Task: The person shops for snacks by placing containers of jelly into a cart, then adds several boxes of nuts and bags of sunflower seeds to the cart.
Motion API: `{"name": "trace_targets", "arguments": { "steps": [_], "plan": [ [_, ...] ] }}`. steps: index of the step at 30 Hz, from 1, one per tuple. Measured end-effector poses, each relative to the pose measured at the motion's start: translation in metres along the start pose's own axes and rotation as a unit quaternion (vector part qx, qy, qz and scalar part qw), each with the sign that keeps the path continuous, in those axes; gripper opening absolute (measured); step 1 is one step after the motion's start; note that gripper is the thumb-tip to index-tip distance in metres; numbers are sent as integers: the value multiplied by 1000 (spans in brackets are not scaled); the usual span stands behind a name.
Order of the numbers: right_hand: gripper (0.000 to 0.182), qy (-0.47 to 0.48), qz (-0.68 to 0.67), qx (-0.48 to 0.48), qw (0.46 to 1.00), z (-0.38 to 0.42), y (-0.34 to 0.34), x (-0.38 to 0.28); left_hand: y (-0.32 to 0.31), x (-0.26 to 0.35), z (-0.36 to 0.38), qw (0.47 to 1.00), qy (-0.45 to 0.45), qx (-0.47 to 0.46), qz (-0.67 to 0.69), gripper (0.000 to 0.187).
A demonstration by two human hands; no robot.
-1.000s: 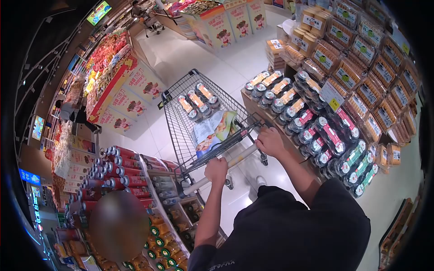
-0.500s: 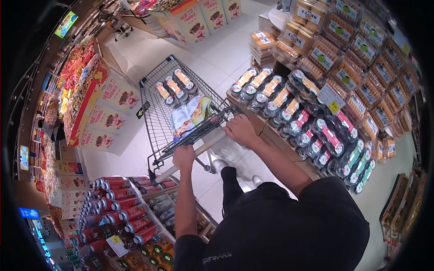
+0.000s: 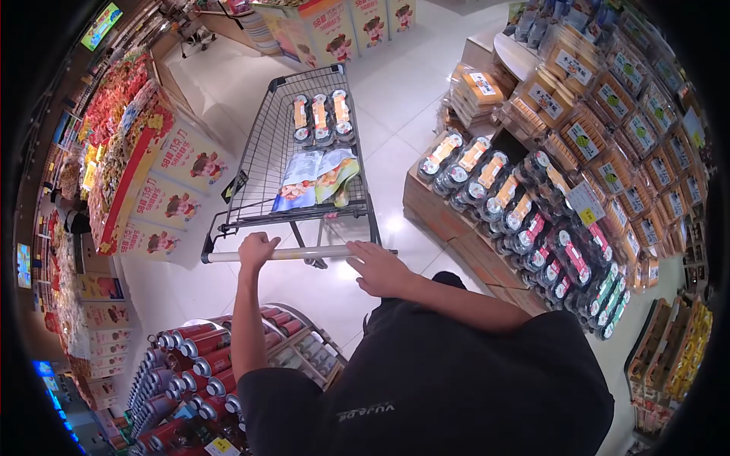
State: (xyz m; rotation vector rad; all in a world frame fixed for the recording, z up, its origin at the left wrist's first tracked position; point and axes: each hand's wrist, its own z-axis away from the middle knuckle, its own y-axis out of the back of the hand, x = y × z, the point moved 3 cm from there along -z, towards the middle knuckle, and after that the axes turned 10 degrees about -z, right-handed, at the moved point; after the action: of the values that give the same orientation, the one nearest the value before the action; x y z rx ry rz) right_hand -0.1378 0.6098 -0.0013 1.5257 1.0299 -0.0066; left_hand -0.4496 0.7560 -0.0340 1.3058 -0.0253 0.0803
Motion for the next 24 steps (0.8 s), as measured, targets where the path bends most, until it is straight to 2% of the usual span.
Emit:
{"name": "trace_targets", "arguments": {
  "steps": [1,3,4,5,6,7,9,11,13,14,15,16,17,19,21,22,24],
  "plan": [
    [44,-2,-5,-4,1000,-9,7,-5,4,-11,-12,1000,-16,-12,-2,38],
    [33,-123,-225,-143,956,-25,11,-10,13,-38,-39,999,-24,-35,-15,32],
    [28,-127,-283,-126,942,-26,9,-4,14,-52,-55,998,-13,-38,-57,29],
    [28,-128,-283,-122,943,-24,8,9,13,-62,-73,994,-3,-41,-98,26],
    [27,-151,-290,-128,936,-19,7,25,22,-59,-85,994,79,38,-68,22],
    [26,-173,-296,-133,930,-13,5,44,37,-39,-97,983,142,109,-35,27],
    [24,-209,-317,-83,921,5,-2,89,54,20,-116,987,89,131,21,33],
    [23,-247,-308,-89,915,16,-8,125,52,88,-135,995,27,85,32,39],
    [22,-240,-312,-95,914,12,2,147,35,144,-157,993,-33,67,88,48],
    [21,-243,-316,-106,911,8,6,157,7,155,-180,984,-76,31,156,55],
    [21,-244,-317,-114,909,-1,13,172,-21,165,-193,981,-91,28,167,63],
    [22,-247,-323,-118,906,-11,24,179,-67,162,-217,966,-147,56,207,65],
    [22,-245,-322,-112,908,-21,32,191,-101,160,-224,972,-103,52,207,65],
    [21,-268,-303,-84,911,-30,42,210,-102,155,-218,953,2,-195,230,65],
    [22,-283,-303,-49,909,-32,50,234,-81,150,-207,980,-1,-151,129,65],
    [22,-302,-313,-34,900,-31,57,246,-87,144,-206,981,2,-112,159,62],
    [22,-326,-328,-17,886,-24,64,259,-88,134,-212,976,-7,-132,172,60]
  ]
}}
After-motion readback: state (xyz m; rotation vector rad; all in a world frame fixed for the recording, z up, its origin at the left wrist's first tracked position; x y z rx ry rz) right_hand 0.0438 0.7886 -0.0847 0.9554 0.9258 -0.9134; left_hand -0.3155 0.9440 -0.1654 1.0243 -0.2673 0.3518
